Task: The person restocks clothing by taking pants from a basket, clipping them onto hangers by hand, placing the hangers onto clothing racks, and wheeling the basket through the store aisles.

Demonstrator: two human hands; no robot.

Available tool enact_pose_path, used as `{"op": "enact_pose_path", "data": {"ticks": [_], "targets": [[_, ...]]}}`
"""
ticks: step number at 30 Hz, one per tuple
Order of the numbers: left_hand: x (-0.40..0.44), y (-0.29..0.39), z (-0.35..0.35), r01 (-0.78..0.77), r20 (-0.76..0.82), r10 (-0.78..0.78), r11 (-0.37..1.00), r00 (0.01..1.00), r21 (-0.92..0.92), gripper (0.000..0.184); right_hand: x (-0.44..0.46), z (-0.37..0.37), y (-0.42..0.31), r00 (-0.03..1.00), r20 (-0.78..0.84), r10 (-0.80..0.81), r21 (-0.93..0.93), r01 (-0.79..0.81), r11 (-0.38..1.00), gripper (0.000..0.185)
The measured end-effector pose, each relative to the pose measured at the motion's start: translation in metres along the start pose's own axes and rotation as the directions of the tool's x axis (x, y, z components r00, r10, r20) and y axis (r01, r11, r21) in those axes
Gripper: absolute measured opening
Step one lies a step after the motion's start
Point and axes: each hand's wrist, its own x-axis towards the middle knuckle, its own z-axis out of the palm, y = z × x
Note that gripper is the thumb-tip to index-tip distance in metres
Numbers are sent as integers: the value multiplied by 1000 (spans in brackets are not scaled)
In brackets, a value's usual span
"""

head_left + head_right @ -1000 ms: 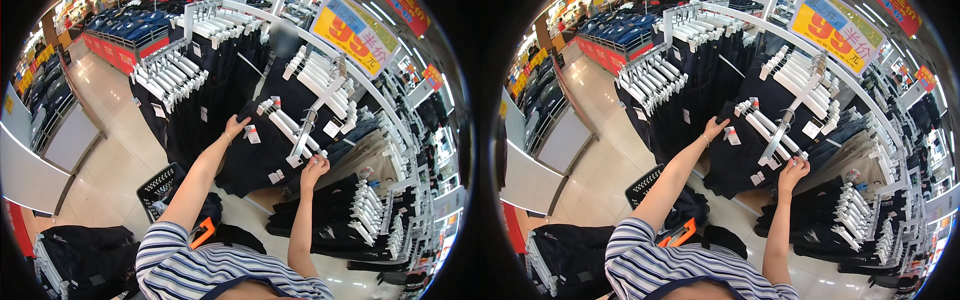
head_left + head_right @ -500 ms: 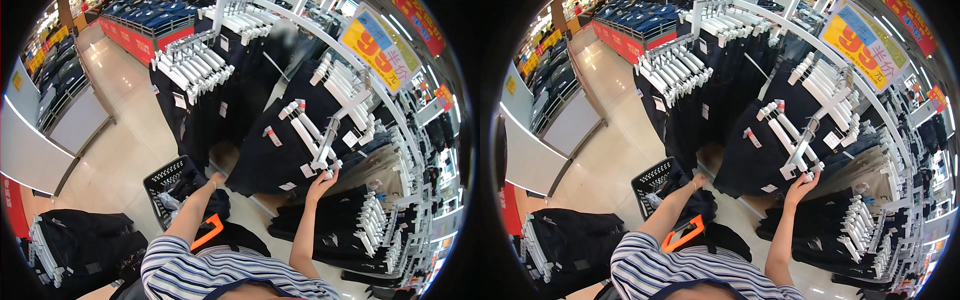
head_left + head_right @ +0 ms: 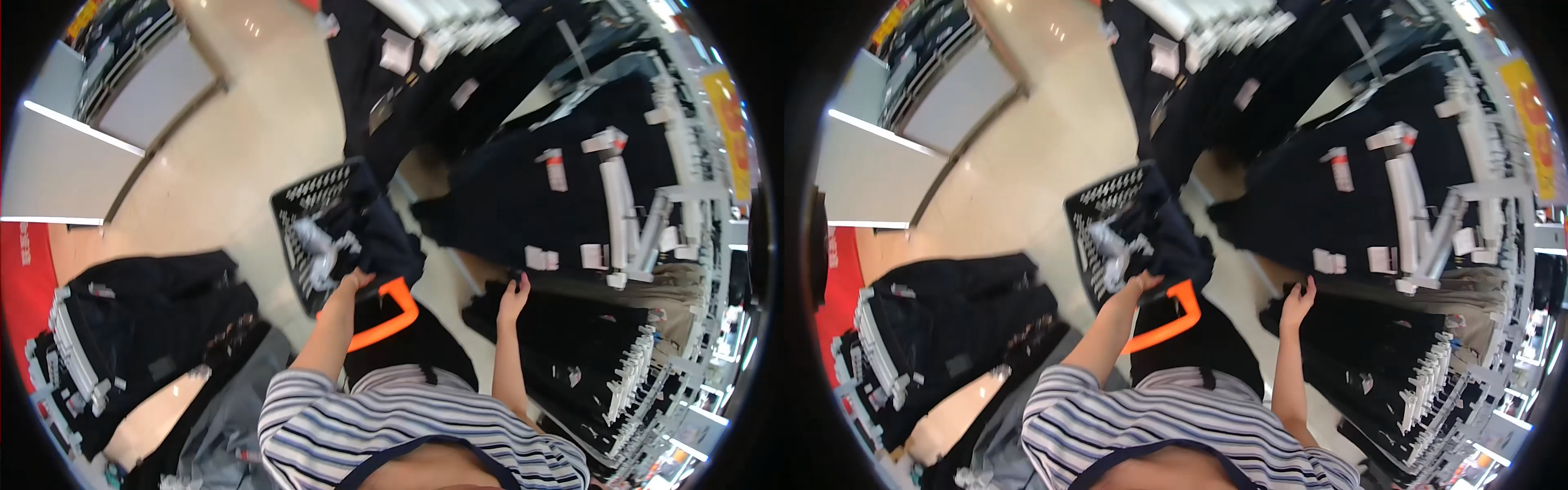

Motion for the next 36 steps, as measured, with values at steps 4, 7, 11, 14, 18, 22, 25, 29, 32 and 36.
{"op": "enact_pose_path", "data": {"ticks": [4, 7, 11, 14, 18, 22, 25, 29, 32, 36], "targets": [[-3, -14, 23, 187, -59, -192, 979, 980, -75, 92, -26, 12, 13, 927, 330, 180, 80, -218, 973, 33], [-15, 9, 9, 269, -69, -277, 957, 958, -105, 99, -36, 17, 5, 858, 472, 201, 55, -257, 965, 32], [46, -7, 39, 207, -144, -320, 834, 936, -512, 103, -54, 21, -1, 757, 614, 223, -37, -254, 966, 31], [68, 23, 37, 90, -102, -504, 342, 858, -935, 94, -74, 21, 4, 693, 688, 216, -76, -228, 971, 29], [101, 25, 40, 17, 117, -596, -172, 795, -985, 77, -96, 19, 14, 618, 769, 167, -66, -183, 981, 25], [109, 35, 28, 205, 202, -765, -94, 611, -974, 88, -112, 18, 11, 556, 803, 217, -123, -202, 972, 22], [58, 110, -17, 467, -375, -861, 503, 343, -727, 107, -119, 18, 18, 533, 815, 227, -134, -208, 969, 22], [170, 46, 30, 265, -148, -599, 545, 787, -796, 59, -115, 20, 16, 546, 810, 214, -173, -126, 977, 21], [137, 46, 38, 90, -28, -500, 210, 866, -974, 37, -111, 14, 12, 598, 778, 193, -140, -134, 981, 21], [66, 52, 53, -224, -488, -557, 476, 671, -851, 34, -103, 8, 11, 612, 775, 161, -97, -137, 986, 21]]}}
